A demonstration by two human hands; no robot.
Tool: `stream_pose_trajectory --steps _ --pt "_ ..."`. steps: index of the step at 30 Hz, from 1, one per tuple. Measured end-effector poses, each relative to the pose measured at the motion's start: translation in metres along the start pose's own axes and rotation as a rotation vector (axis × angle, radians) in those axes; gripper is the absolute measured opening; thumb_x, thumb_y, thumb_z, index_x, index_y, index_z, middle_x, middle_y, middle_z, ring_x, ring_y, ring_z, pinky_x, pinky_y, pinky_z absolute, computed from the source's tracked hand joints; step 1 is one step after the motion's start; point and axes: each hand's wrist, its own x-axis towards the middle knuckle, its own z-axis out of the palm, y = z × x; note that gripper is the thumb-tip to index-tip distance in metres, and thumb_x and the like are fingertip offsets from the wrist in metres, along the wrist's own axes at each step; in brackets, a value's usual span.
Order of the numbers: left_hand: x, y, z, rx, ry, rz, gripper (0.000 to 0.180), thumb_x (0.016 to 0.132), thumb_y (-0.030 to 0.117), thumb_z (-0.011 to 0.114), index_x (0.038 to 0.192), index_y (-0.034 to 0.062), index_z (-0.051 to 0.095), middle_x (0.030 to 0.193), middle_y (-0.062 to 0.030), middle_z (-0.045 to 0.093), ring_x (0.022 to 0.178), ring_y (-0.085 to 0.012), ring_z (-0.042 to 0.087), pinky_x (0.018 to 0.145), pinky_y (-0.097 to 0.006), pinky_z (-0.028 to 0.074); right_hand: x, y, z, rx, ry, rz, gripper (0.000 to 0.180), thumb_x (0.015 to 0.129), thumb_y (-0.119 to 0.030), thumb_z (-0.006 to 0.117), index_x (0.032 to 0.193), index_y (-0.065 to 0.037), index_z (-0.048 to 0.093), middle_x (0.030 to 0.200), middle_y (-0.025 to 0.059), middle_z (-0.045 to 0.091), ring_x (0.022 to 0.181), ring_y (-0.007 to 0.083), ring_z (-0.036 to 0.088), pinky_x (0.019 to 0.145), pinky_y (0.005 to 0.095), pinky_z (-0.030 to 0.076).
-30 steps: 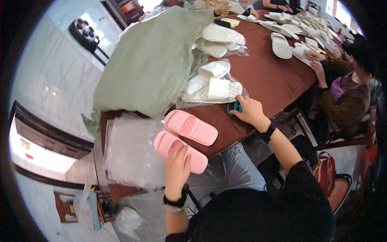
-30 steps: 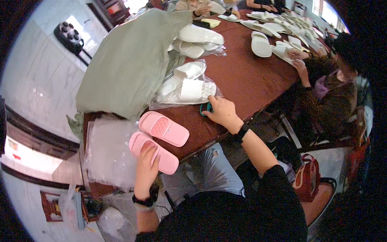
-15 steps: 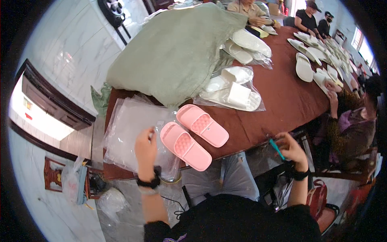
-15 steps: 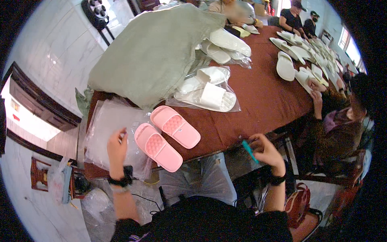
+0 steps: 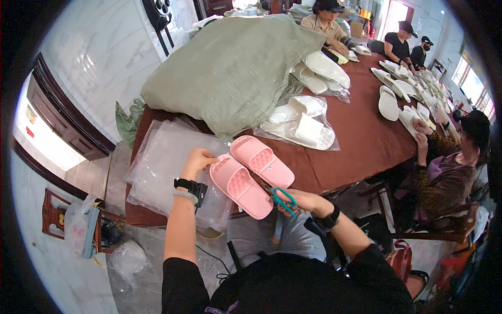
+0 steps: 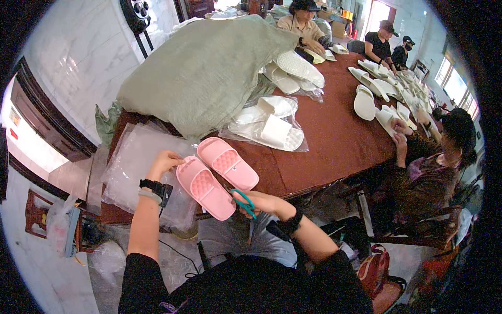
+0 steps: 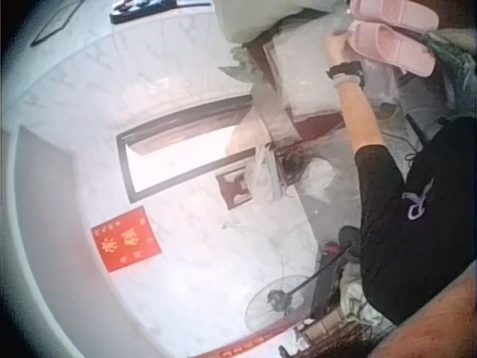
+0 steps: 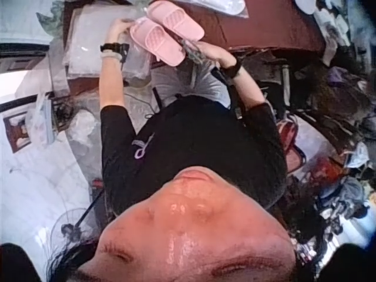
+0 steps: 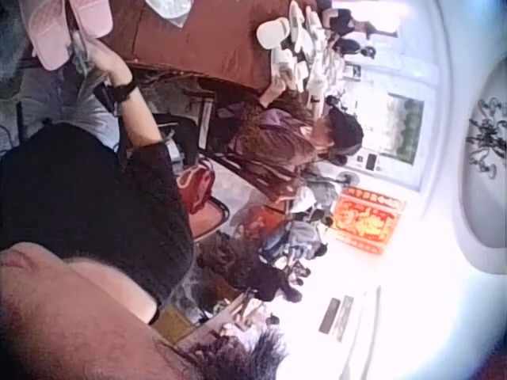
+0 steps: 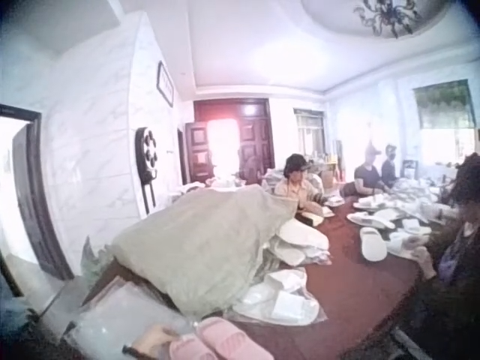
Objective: Pack slippers into plastic bags and trim excess thread or tags.
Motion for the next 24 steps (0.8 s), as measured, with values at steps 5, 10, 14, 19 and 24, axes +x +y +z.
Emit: stream_pose_trajectory --steps 5,10,14,19,24 --pt "0.004 0.006 0.004 0.034 -0.005 0.036 0.024 0.067 0.017 0.077 0.079 -0.0016 0.068 0.067 -0.0087 0.064 0.049 -0.0142 0.056 0.044 -0.027 0.043 0.023 -0.017 -0.006 -0.027 0.051 0.05 0.051 0.087 -0.06 0.045 0.094 -0.01 0.055 0.067 -0.0018 0.048 0.05 0.0063 0.043 0.042 0.0196 0.03" --pt "-0.01 0.0 -0.021 -0.108 0.186 0.006 0.023 0.074 0.016 0.072 0.086 -0.0012 0.066 0.072 -0.0081 0.065 0.056 -0.0126 0.058 0.045 -0.026 0.044 0.031 -0.01 0.002 0.0 0.118 -0.049 0.03 0.09 -0.036 0.056 0.086 -0.006 0.055 0.061 -0.0006 0.047 0.048 0.007 0.043 0.041 0.0217 0.032" --pt "-0.067 0.051 -0.068 -0.483 0.659 0.325 0.015 0.083 0.013 0.063 0.091 0.001 0.066 0.077 -0.0046 0.064 0.064 -0.0112 0.058 0.056 -0.024 0.046 -0.012 0.005 -0.008 0.007 0.253 -0.144 0.03 0.09 -0.03 0.058 0.101 -0.002 0.056 0.065 0.0007 0.052 0.051 0.0072 0.048 0.044 0.0225 0.036" --pt "-0.268 -0.037 -0.122 -0.607 0.574 0.563 0.015 0.085 0.01 0.057 0.096 0.0006 0.053 0.074 -0.0075 0.05 0.067 -0.0162 0.049 0.062 -0.024 0.045 -0.082 -0.016 -0.026 -0.243 0.649 -0.15 0.044 0.086 -0.025 0.064 0.12 0.0 0.053 0.086 0.0064 0.063 0.072 0.0081 0.056 0.061 0.0233 0.047" --pt "-0.353 -0.143 -0.041 -0.437 0.358 -0.37 0.023 0.069 0.001 0.066 0.088 -0.0112 0.064 0.071 -0.0165 0.065 0.06 -0.0215 0.064 0.056 -0.029 0.052 -0.116 -0.008 -0.097 -0.989 1.004 -0.112 0.045 0.07 -0.009 0.066 0.114 -0.002 0.059 0.104 0.0201 0.063 0.094 0.0316 0.062 0.082 0.036 0.048"
